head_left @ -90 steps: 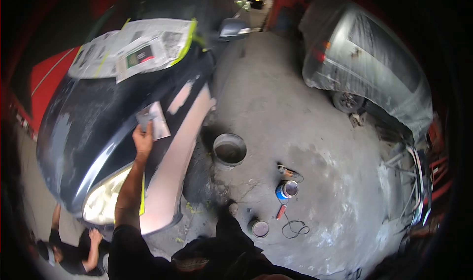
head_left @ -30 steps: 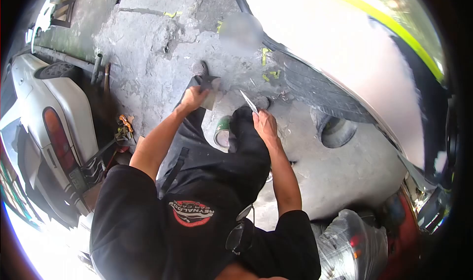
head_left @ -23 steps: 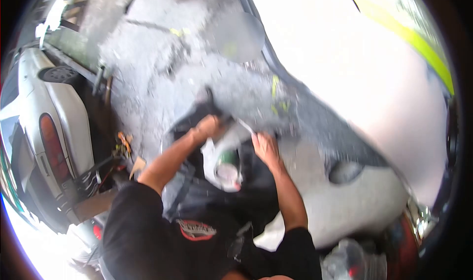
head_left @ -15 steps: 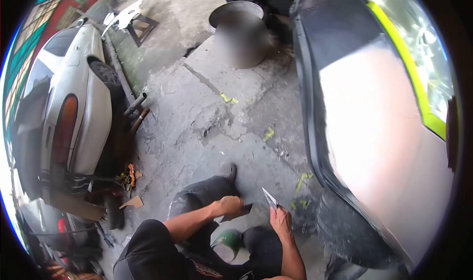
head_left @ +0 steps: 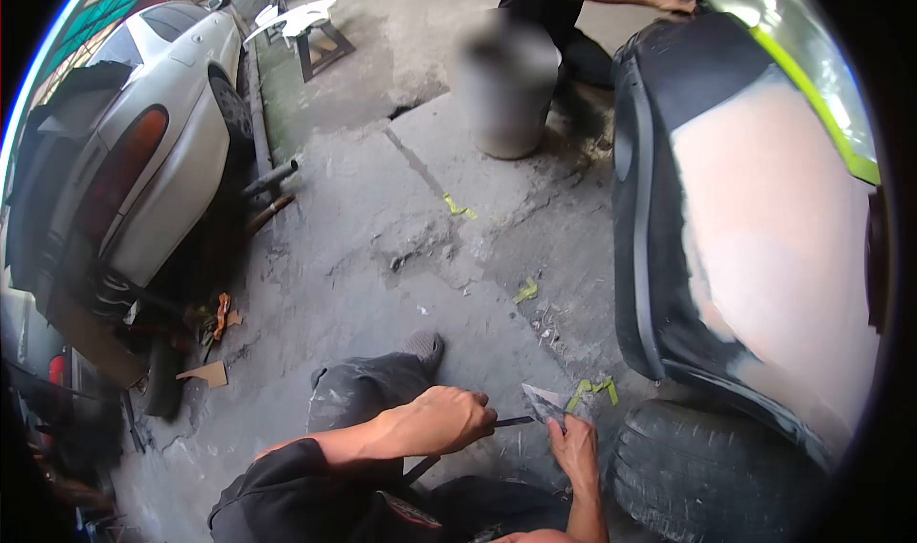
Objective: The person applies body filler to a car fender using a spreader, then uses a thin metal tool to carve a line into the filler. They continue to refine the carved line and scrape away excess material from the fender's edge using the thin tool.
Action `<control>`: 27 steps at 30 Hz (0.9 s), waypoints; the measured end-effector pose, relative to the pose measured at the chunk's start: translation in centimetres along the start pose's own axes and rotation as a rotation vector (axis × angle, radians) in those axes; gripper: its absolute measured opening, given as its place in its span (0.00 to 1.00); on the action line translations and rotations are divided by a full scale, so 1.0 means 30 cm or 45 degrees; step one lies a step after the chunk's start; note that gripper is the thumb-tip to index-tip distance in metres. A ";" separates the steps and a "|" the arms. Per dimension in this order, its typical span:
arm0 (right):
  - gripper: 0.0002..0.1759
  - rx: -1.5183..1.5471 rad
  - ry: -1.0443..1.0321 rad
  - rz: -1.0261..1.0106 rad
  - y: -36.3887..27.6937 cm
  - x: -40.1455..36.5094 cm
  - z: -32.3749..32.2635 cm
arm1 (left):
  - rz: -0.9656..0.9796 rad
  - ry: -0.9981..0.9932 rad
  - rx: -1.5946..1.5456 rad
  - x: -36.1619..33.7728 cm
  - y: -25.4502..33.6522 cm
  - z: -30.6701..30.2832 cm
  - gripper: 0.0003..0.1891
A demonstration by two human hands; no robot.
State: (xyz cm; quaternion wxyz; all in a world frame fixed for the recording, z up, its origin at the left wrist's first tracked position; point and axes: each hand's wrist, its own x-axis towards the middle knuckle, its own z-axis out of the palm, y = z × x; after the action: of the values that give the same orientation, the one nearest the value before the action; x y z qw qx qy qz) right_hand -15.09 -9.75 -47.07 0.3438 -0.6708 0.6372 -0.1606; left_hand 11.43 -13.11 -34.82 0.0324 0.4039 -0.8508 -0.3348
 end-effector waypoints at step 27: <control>0.18 -0.569 0.073 -0.180 0.007 -0.318 0.013 | 1.567 0.021 0.735 -0.030 1.122 -0.267 0.21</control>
State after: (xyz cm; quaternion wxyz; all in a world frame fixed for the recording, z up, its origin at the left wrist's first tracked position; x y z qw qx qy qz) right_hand -16.28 -0.43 -45.36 0.1566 -0.7684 0.6177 -0.0583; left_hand -7.75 -1.68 -8.35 0.1142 -0.1587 -0.9806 -0.0117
